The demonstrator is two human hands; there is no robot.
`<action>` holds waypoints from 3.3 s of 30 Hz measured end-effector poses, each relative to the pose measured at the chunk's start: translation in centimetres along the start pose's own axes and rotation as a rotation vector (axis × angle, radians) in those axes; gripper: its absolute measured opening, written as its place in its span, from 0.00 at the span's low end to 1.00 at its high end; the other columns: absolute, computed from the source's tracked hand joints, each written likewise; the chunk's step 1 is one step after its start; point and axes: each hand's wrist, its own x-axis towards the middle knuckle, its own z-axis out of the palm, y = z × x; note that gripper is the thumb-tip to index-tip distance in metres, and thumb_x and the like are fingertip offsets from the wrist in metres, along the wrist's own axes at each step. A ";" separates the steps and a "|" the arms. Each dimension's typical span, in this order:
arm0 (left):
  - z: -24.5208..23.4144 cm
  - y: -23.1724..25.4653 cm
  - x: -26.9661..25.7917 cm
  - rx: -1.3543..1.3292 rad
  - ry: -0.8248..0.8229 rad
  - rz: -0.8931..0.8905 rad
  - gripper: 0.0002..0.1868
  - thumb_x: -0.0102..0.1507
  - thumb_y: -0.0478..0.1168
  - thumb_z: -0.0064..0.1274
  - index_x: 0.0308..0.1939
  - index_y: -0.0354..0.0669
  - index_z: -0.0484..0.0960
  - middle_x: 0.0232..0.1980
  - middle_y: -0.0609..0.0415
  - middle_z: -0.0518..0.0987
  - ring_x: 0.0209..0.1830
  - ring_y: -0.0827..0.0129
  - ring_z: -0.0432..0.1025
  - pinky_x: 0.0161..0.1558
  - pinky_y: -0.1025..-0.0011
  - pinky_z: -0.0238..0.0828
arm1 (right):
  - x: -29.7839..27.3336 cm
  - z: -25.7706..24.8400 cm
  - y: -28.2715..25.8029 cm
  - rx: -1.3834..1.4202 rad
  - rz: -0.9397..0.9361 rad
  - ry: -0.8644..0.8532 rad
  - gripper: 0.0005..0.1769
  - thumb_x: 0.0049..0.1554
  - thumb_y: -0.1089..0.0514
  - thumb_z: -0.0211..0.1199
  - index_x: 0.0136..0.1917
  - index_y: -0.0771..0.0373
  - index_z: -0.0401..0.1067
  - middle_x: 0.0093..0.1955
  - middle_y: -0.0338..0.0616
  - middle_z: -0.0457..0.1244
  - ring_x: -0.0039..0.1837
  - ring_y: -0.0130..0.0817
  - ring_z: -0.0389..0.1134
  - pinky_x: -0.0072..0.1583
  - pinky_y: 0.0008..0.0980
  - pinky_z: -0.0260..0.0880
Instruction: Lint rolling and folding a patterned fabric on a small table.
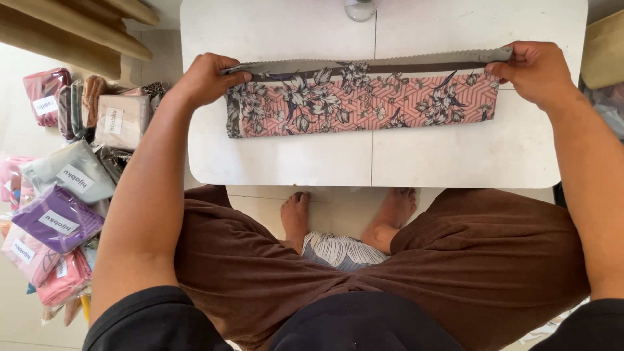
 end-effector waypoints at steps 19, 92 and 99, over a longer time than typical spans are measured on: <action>3.9 -3.3 2.8 0.528 0.481 -0.022 0.38 0.57 0.55 0.74 0.57 0.39 0.68 0.47 0.50 0.74 0.37 0.58 0.76 0.51 0.55 0.60 | 2.8 2.2 3.5 -0.457 0.033 0.175 0.26 0.58 0.55 0.79 0.60 0.75 0.74 0.42 0.50 0.68 0.39 0.38 0.68 0.44 0.32 0.70; 18.3 3.0 -5.0 0.288 1.107 -0.068 0.35 0.75 0.44 0.41 0.82 0.58 0.41 0.85 0.52 0.47 0.86 0.58 0.44 0.86 0.45 0.35 | 3.6 18.7 -13.9 -0.342 0.050 -0.253 0.52 0.61 0.49 0.65 0.81 0.70 0.34 0.44 0.51 0.66 0.38 0.41 0.71 0.41 0.34 0.73; 18.7 5.4 -4.1 0.409 0.498 0.151 0.40 0.71 0.68 0.26 0.81 0.53 0.55 0.84 0.50 0.47 0.84 0.54 0.39 0.79 0.49 0.31 | 3.6 17.1 -15.4 -0.092 0.295 -0.301 0.54 0.55 0.73 0.63 0.80 0.55 0.30 0.50 0.55 0.62 0.46 0.45 0.70 0.47 0.38 0.80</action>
